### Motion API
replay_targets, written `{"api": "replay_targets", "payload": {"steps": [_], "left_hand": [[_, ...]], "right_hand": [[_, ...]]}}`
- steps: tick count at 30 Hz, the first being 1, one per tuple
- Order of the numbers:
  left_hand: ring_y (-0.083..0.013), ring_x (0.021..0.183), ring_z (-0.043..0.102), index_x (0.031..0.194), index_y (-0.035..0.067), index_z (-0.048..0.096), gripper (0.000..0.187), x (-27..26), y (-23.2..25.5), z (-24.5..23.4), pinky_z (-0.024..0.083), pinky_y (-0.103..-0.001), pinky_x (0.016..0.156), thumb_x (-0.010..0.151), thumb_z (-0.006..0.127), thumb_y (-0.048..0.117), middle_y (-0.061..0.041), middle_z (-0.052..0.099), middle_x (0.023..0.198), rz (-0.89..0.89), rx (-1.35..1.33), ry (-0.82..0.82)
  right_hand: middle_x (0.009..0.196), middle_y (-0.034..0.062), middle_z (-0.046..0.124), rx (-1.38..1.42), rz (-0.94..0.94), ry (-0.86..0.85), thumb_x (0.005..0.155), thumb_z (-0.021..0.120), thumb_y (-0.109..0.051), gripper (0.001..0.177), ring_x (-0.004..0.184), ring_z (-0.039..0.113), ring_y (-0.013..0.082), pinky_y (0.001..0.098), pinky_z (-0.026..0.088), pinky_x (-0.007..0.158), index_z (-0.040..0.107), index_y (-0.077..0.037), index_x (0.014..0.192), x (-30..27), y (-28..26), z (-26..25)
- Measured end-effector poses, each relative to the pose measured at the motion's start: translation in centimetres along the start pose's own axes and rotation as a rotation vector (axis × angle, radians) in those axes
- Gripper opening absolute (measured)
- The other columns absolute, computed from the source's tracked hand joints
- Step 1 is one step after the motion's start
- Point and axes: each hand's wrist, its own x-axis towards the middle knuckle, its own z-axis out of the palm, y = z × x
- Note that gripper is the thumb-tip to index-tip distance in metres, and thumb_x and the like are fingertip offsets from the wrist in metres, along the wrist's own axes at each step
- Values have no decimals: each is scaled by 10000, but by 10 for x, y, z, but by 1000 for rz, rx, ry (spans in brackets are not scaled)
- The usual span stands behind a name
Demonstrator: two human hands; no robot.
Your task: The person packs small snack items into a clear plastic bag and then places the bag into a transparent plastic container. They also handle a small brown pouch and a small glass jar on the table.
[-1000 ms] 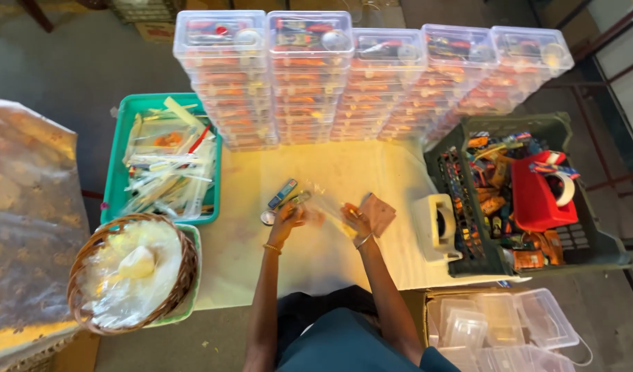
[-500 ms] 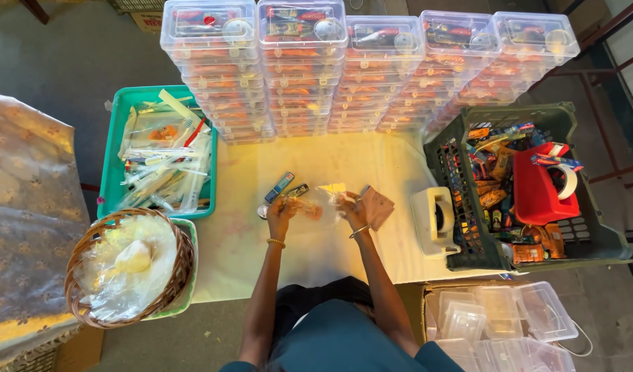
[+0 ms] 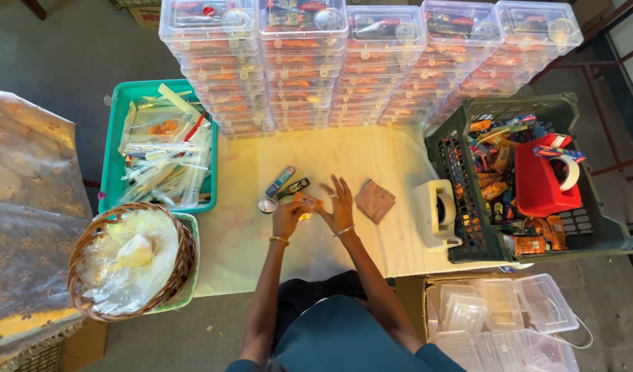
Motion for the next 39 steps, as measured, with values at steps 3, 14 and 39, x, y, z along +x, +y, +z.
{"api": "replay_targets", "payload": {"steps": [3, 14, 39], "left_hand": [[-284, 651, 695, 906, 168, 833, 138, 5, 37, -16, 509, -388, 593, 876, 771, 288, -106, 737, 703, -58, 82, -179], [-101, 759, 709, 1033, 73, 784, 287, 7, -21, -6, 603, -288, 617, 1030, 608, 299, -27, 746, 883, -386, -790, 127], [-95, 748, 636, 1110, 35, 746, 326, 4, -40, -2, 634, -321, 660, 992, 695, 334, -12, 661, 906, -613, -1047, 402]], "right_hand": [[1445, 154, 658, 47, 9, -68, 839, 838, -280, 195, 1382, 539, 421, 514, 406, 1132, 752, -175, 978, -29, 47, 47], [1196, 255, 648, 78, 491, -23, 806, 879, -430, 718, 1070, 646, 321, 430, 543, 866, 574, 123, 1148, -86, 143, 85], [988, 15, 778, 90, 664, 4, 875, 836, -227, 149, 826, 726, 188, 332, 559, 775, 733, -123, 903, -39, 46, 26]]}}
